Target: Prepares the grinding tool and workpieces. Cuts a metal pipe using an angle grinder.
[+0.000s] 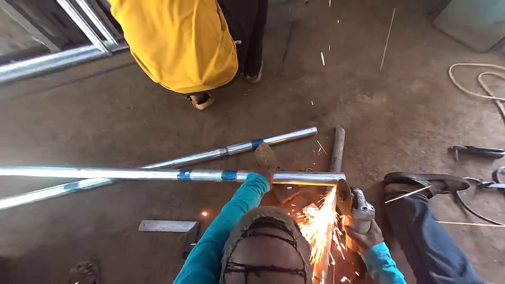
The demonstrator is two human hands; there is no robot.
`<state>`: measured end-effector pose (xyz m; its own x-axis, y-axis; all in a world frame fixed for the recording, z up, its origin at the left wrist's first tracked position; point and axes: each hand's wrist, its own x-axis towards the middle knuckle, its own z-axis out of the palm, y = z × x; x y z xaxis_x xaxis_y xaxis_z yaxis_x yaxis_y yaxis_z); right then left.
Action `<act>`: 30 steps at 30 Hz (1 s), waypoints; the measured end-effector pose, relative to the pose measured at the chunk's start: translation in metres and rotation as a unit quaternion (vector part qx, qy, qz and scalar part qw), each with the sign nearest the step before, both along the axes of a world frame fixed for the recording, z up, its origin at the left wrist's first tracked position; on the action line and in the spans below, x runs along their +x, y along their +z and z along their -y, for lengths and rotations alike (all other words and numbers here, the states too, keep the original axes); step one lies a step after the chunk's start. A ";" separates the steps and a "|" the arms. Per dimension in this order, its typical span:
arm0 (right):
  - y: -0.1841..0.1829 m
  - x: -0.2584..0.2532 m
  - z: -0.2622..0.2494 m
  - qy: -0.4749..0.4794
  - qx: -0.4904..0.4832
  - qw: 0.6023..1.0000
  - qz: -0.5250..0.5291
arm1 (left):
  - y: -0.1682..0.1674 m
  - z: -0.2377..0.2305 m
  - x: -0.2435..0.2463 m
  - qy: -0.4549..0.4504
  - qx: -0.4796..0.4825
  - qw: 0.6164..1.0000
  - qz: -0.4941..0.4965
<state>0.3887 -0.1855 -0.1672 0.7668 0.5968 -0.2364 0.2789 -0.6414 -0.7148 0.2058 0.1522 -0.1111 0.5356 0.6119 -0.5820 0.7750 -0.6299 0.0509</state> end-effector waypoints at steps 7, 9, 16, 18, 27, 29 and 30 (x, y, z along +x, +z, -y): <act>-0.007 0.000 -0.007 0.016 0.002 1.000 0.016 | -0.002 -0.003 0.002 -0.001 -0.008 1.000 -0.002; -0.007 -0.010 -0.005 0.009 0.024 1.000 0.009 | -0.002 -0.003 0.001 -0.001 -0.006 1.000 -0.004; 0.010 -0.004 0.008 -0.012 0.052 0.997 0.058 | 0.006 -0.005 0.006 0.008 -0.034 0.999 -0.010; 0.007 -0.001 0.009 -0.022 0.039 0.998 0.048 | -0.001 -0.006 0.006 0.005 -0.029 1.000 -0.009; -0.002 -0.007 0.003 -0.035 0.007 0.999 0.000 | 0.010 -0.003 0.006 0.028 -0.045 0.999 -0.006; 0.001 -0.008 0.002 -0.032 0.003 0.999 -0.005 | 0.003 -0.005 0.005 0.024 -0.035 0.999 -0.004; 0.002 -0.009 0.002 -0.031 0.005 0.999 -0.006 | -0.002 -0.006 0.005 0.030 -0.035 0.999 0.002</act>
